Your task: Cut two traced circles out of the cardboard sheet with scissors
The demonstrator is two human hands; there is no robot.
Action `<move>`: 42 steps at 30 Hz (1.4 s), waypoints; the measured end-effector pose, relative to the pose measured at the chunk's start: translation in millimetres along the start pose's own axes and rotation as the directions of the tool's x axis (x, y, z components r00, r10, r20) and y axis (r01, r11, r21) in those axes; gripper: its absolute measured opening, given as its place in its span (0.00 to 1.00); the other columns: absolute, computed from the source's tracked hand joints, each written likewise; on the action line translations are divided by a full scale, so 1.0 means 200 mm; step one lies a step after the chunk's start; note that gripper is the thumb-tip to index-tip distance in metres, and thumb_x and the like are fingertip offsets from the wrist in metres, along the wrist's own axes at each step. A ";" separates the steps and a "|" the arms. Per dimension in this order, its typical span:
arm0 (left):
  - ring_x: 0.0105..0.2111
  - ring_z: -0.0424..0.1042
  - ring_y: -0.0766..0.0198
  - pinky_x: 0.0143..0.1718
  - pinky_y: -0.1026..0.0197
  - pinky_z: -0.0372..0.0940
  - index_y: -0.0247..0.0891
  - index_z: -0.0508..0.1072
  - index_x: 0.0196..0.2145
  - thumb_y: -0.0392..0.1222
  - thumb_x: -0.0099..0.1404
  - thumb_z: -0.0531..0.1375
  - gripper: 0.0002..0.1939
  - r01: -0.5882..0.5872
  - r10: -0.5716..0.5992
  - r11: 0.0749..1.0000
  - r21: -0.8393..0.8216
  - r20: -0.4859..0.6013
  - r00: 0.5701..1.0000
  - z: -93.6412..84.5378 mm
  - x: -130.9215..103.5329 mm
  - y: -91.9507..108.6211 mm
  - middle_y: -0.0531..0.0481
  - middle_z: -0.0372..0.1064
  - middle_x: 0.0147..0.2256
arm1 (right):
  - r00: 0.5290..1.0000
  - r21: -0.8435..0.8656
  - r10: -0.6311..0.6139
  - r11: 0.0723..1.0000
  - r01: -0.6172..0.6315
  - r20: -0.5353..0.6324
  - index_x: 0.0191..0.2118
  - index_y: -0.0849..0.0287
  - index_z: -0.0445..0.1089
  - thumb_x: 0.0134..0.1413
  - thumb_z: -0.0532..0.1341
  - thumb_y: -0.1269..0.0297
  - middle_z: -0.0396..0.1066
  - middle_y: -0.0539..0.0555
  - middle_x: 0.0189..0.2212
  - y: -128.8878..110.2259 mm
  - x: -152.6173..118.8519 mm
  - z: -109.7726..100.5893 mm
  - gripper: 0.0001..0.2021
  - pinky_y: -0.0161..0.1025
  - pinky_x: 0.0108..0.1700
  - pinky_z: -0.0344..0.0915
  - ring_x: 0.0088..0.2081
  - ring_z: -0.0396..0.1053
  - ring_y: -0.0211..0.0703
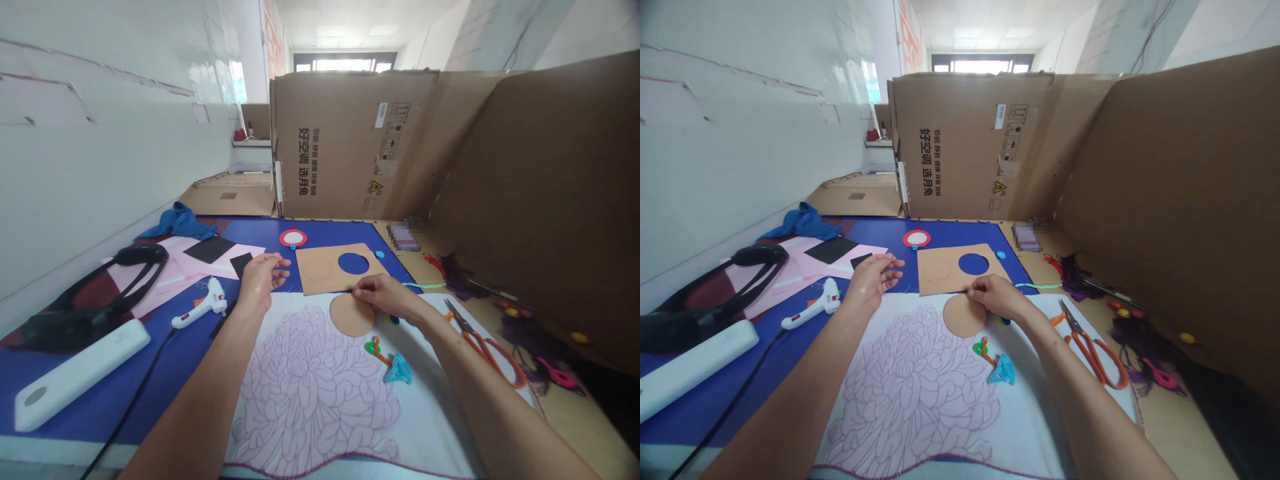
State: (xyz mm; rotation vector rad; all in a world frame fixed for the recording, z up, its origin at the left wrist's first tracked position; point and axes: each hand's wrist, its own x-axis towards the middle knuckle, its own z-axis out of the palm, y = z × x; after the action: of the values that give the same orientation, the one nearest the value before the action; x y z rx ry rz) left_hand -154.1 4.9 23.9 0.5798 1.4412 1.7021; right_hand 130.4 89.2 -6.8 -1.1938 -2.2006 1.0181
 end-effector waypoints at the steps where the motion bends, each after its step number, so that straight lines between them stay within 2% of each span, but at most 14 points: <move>1: 0.23 0.74 0.68 0.24 0.66 0.64 0.38 0.74 0.32 0.39 0.65 0.66 0.05 0.004 -0.004 1.000 0.001 0.005 1.000 0.00 0.00 0.00 0.45 0.81 0.34 | 0.999 -0.033 0.007 0.999 -0.009 -0.037 0.27 0.55 0.80 0.55 0.66 0.57 0.73 0.51 0.22 0.01 0.01 -0.01 0.10 0.37 0.27 0.57 0.25 0.66 0.43; 4: 0.25 0.75 0.67 0.27 0.64 0.67 0.38 0.74 0.33 0.38 0.63 0.67 0.05 0.028 -0.028 1.000 0.006 0.035 0.999 0.01 0.00 -0.01 0.44 0.81 0.34 | 0.980 -0.147 0.046 0.986 -0.075 -0.193 0.35 0.54 0.82 0.57 0.65 0.59 0.80 0.55 0.30 0.05 0.03 -0.06 0.08 0.39 0.32 0.62 0.33 0.73 0.50; 6: 0.27 0.77 0.65 0.30 0.62 0.71 0.37 0.74 0.33 0.36 0.62 0.68 0.05 0.056 -0.056 0.998 0.013 0.064 0.996 0.02 0.00 -0.03 0.43 0.81 0.36 | 0.952 -0.227 0.079 0.962 -0.150 -0.296 0.43 0.55 0.82 0.59 0.64 0.62 0.82 0.59 0.39 0.08 0.04 -0.11 0.11 0.41 0.37 0.64 0.40 0.76 0.55; 8: 0.31 0.79 0.62 0.33 0.60 0.74 0.37 0.75 0.33 0.34 0.61 0.69 0.05 0.090 -0.092 0.996 0.025 0.092 0.992 0.03 0.00 -0.05 0.42 0.81 0.38 | 0.926 -0.292 0.109 0.930 -0.223 -0.362 0.51 0.57 0.81 0.60 0.62 0.63 0.82 0.63 0.44 0.12 0.05 -0.14 0.16 0.43 0.40 0.64 0.45 0.77 0.59; 10: 0.34 0.80 0.61 0.36 0.58 0.75 0.37 0.75 0.33 0.34 0.60 0.70 0.07 0.120 -0.123 0.992 0.040 0.111 0.986 0.04 0.00 -0.07 0.42 0.80 0.39 | 0.912 -0.342 0.131 0.898 -0.276 -0.390 0.54 0.59 0.80 0.62 0.61 0.63 0.83 0.64 0.46 0.14 0.05 -0.17 0.18 0.44 0.42 0.65 0.47 0.78 0.60; 14: 0.37 0.78 0.60 0.39 0.56 0.76 0.38 0.75 0.32 0.35 0.59 0.72 0.09 0.153 -0.160 0.986 0.061 0.123 0.980 0.04 0.01 -0.09 0.43 0.78 0.38 | 0.911 -0.411 0.163 0.853 -0.323 -0.379 0.54 0.59 0.80 0.65 0.60 0.62 0.83 0.65 0.46 0.16 0.05 -0.17 0.17 0.44 0.43 0.65 0.49 0.79 0.61; 19: 0.38 0.78 0.58 0.39 0.55 0.77 0.39 0.75 0.32 0.33 0.62 0.70 0.07 0.187 -0.194 0.980 0.067 0.137 0.971 0.04 0.00 -0.09 0.43 0.77 0.39 | 0.912 -0.457 0.193 0.816 -0.354 -0.361 0.58 0.61 0.78 0.66 0.60 0.59 0.82 0.69 0.50 0.14 0.05 -0.15 0.20 0.46 0.45 0.66 0.52 0.78 0.65; 24: 0.37 0.79 0.57 0.37 0.55 0.77 0.39 0.74 0.33 0.32 0.64 0.67 0.06 0.220 -0.227 0.973 0.063 0.157 0.961 0.05 -0.01 -0.10 0.42 0.78 0.39 | 0.911 -0.470 0.222 0.799 -0.375 -0.349 0.58 0.61 0.77 0.67 0.59 0.59 0.81 0.70 0.51 0.11 0.03 -0.14 0.20 0.48 0.46 0.67 0.53 0.78 0.67; 29: 0.37 0.81 0.56 0.39 0.52 0.77 0.39 0.74 0.34 0.32 0.66 0.66 0.06 0.236 -0.239 0.971 0.041 0.179 0.954 0.05 0.00 -0.11 0.41 0.79 0.41 | 0.905 -0.471 0.248 0.788 -0.396 -0.346 0.59 0.59 0.77 0.68 0.58 0.58 0.80 0.69 0.54 0.08 0.03 -0.13 0.21 0.49 0.49 0.69 0.55 0.77 0.66; 34: 0.35 0.82 0.56 0.41 0.51 0.77 0.38 0.73 0.35 0.29 0.66 0.64 0.06 0.255 -0.254 0.967 0.012 0.156 0.954 0.04 0.01 -0.11 0.42 0.79 0.41 | 0.897 -0.472 0.275 0.775 -0.420 -0.346 0.60 0.59 0.77 0.68 0.58 0.57 0.80 0.68 0.54 0.06 0.02 -0.12 0.21 0.50 0.51 0.70 0.56 0.77 0.67; 37: 0.34 0.82 0.56 0.39 0.53 0.77 0.39 0.73 0.36 0.29 0.66 0.63 0.07 0.260 -0.256 0.966 -0.008 0.138 0.957 0.04 0.03 -0.12 0.42 0.79 0.39 | 0.893 -0.471 0.284 0.771 -0.429 -0.348 0.60 0.57 0.77 0.68 0.58 0.57 0.80 0.67 0.55 0.06 0.02 -0.12 0.21 0.51 0.52 0.70 0.56 0.77 0.66; 42: 0.29 0.78 0.62 0.32 0.62 0.72 0.39 0.73 0.39 0.29 0.65 0.65 0.08 0.251 -0.246 0.968 -0.024 0.131 0.960 0.05 0.04 -0.15 0.44 0.79 0.34 | 0.894 -0.472 0.281 0.771 -0.427 -0.350 0.60 0.58 0.77 0.68 0.58 0.56 0.80 0.67 0.54 0.06 0.02 -0.12 0.21 0.52 0.52 0.70 0.56 0.77 0.66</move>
State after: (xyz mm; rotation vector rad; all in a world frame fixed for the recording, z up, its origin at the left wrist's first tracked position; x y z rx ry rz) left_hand -143.2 17.7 -3.2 0.4549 1.3260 1.4672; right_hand 150.2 106.5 0.4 -1.9380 -2.1466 0.3082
